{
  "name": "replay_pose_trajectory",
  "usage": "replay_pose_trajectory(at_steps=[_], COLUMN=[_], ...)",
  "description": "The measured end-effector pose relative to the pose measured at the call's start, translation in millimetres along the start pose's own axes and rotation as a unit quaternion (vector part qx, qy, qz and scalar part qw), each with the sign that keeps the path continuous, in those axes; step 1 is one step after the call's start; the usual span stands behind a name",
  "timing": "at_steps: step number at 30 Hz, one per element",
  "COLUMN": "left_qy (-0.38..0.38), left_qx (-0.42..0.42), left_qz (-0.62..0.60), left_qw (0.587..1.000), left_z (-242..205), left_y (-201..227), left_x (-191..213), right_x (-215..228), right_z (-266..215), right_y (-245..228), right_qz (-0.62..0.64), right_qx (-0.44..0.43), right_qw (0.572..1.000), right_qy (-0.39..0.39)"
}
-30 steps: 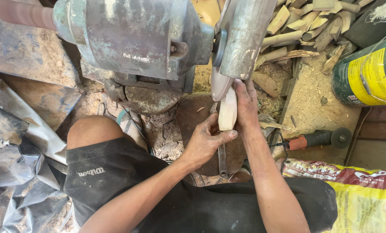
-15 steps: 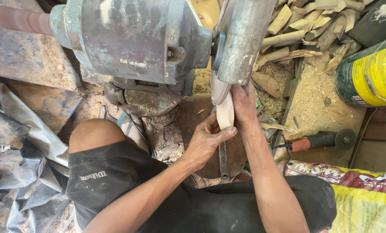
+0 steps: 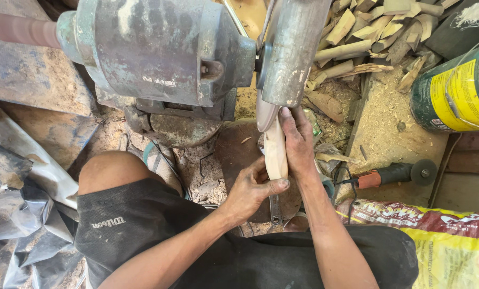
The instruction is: The person holds a curved wooden piece against a rotating grinding wheel, shaping and smoothing its surface. The person rotates the wood frequently to grind different edges and contours.
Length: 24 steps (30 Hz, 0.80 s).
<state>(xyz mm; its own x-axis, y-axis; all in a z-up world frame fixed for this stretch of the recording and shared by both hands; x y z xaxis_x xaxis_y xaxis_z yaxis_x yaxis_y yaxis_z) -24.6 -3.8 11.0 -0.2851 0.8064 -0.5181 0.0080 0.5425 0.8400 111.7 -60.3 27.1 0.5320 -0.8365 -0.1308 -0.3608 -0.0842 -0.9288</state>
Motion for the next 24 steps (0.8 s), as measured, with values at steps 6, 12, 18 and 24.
replay_pose_trajectory(at_steps=[6,12,18,24], left_qy=[0.025,0.043,0.056,0.070], left_qx=[0.006,-0.025,-0.025,-0.024], left_qz=[-0.021,-0.055,-0.055,-0.047], left_qw=[0.999,0.997,0.997,0.996], left_z=[6.4,22.9,35.9,44.1], left_y=[-7.8,-12.3,-12.4,-7.2], left_x=[2.3,6.5,9.4,8.9], right_x=[7.6,16.9,19.5,18.9], right_z=[18.0,42.5,49.8,64.3], right_y=[15.7,26.3,24.7,22.6], right_qz=[0.016,-0.014,-0.050,-0.063], right_qx=[0.011,0.016,-0.022,-0.017], right_qw=[1.000,1.000,0.996,0.995], right_qy=[0.000,0.019,0.070,0.077])
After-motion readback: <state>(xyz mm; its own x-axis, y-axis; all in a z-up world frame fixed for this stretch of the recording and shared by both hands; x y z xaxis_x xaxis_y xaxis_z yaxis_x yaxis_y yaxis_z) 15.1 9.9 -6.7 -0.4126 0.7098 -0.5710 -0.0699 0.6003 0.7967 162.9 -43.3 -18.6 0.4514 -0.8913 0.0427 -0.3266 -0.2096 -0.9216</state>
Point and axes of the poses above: each hand's wrist, its own z-axis towards the middle knuckle, its own x-axis out of the back of the hand, y = z × x, the point moved 3 cm from there along z, towards the middle knuckle, and after that the axes turned 14 degrees about -x, right-handed, at the moved point
